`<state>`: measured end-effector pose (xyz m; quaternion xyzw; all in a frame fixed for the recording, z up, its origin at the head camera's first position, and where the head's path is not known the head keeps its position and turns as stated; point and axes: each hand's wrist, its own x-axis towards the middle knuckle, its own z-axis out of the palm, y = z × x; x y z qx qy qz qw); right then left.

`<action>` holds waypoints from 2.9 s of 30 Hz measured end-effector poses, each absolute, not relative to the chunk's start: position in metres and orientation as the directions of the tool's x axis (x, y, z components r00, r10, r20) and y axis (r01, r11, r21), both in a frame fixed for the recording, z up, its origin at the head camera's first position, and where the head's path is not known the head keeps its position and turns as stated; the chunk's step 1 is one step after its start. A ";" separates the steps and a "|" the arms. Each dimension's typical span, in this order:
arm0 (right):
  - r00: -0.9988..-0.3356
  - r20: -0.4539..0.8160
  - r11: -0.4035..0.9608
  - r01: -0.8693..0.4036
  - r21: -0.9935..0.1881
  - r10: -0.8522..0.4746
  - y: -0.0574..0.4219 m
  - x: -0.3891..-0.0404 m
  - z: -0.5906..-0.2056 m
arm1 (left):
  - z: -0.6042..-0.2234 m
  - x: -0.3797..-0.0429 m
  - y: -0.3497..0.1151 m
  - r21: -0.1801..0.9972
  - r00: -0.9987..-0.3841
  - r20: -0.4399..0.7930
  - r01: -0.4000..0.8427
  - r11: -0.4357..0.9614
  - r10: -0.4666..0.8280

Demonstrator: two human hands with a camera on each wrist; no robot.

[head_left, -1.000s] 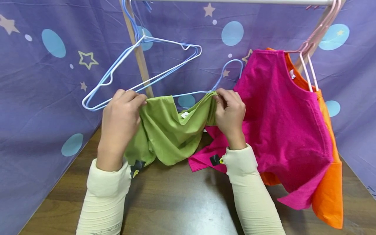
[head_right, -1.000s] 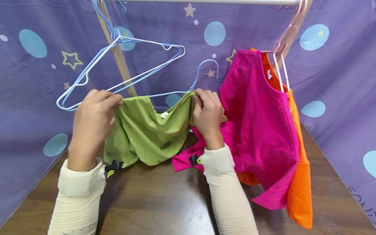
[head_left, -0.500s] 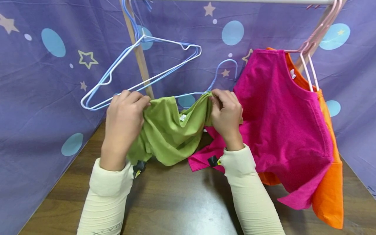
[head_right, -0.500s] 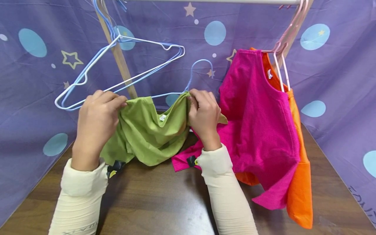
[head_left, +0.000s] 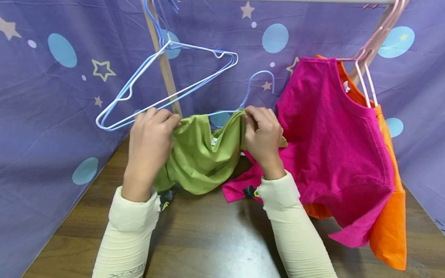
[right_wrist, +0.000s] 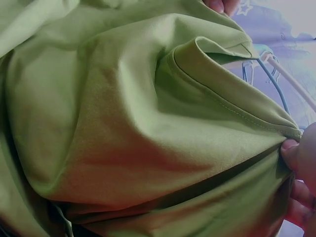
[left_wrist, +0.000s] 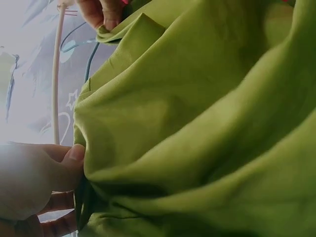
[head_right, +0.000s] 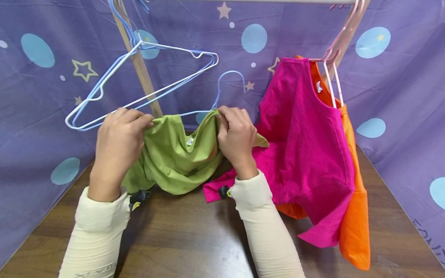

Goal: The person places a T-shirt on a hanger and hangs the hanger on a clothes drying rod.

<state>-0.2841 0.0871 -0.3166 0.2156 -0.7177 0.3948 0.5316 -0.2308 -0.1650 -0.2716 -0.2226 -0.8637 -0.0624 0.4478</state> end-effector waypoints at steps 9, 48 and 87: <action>-0.347 0.934 0.624 -0.713 -0.320 0.083 0.085 -0.284 -0.317 | -0.272 -0.234 -0.163 -0.061 -0.482 0.801 0.525 0.849 0.355; -0.327 0.945 0.590 -0.765 -0.260 -0.007 0.068 -0.276 -0.315 | -0.276 -0.233 -0.145 -0.079 -0.392 0.859 0.534 0.842 0.329; -0.439 0.884 0.507 -0.805 -0.307 -0.161 0.125 -0.282 -0.303 | -0.262 -0.226 -0.180 0.162 -0.382 0.922 0.520 0.839 0.058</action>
